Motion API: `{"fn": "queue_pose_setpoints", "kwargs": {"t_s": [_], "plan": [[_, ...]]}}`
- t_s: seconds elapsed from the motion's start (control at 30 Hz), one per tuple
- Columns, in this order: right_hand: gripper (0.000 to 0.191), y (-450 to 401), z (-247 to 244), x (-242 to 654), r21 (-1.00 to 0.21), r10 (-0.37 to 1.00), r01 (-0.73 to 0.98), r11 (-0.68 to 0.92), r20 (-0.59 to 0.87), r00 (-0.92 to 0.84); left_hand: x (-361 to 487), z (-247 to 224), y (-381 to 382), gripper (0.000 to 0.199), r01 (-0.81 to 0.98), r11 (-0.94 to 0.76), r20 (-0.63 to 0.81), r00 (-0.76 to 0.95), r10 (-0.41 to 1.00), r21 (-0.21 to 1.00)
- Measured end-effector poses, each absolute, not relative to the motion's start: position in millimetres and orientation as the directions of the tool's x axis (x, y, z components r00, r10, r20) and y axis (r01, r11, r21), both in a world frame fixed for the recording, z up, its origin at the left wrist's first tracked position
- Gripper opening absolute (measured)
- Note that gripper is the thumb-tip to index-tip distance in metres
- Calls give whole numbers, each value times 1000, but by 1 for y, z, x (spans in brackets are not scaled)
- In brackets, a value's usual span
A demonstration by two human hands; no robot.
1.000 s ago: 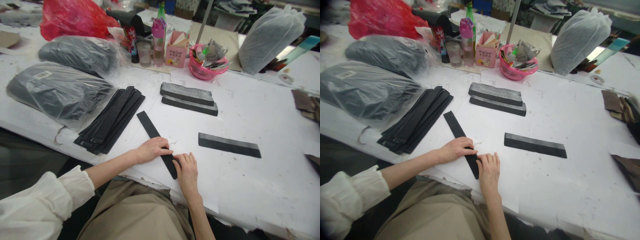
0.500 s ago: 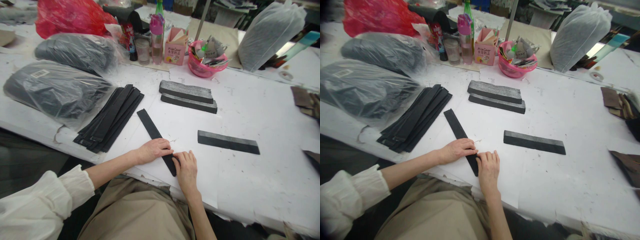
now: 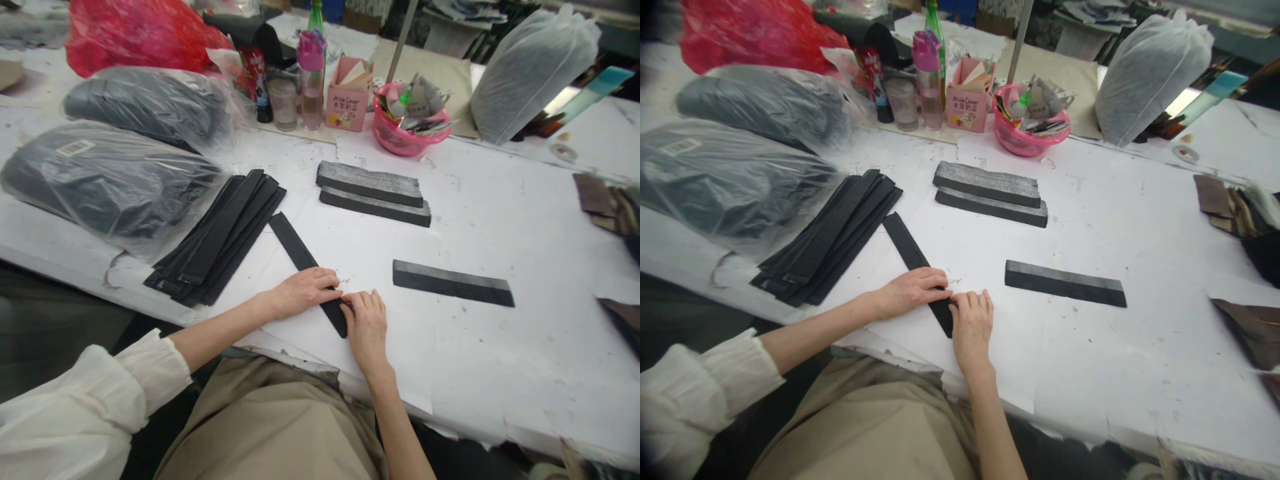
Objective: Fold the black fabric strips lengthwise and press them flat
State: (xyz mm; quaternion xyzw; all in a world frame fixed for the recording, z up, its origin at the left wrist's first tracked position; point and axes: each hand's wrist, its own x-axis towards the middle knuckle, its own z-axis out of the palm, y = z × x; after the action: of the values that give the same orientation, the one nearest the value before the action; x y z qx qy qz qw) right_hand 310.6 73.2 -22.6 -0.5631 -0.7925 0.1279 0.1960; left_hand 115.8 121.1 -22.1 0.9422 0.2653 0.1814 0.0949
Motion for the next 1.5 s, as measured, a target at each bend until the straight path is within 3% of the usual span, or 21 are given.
{"fn": "queue_pose_setpoints", "kwargs": {"t_s": [0.23, 0.63, 0.93, 1.27, 1.5], "plan": [[5, 75, -24, 320, -480, 930, 797, 367, 158, -333, 121, -27, 113, 22, 555, -763, 297, 706, 643, 332], [9, 66, -22, 321, -476, 942, 812, 337, 155, -299, 121, -27, 112, 25, 500, -813, 294, 762, 577, 298], [5, 63, -21, 327, -535, 941, 776, 334, 143, -306, 123, -25, 109, 23, 513, -776, 252, 748, 614, 367], [10, 58, -19, 325, -492, 951, 814, 308, 139, -276, 124, -25, 111, 23, 481, -801, 265, 770, 581, 357], [11, 58, -19, 326, -503, 949, 804, 316, 147, -280, 131, -25, 111, 17, 535, -657, 199, 675, 711, 531]]}}
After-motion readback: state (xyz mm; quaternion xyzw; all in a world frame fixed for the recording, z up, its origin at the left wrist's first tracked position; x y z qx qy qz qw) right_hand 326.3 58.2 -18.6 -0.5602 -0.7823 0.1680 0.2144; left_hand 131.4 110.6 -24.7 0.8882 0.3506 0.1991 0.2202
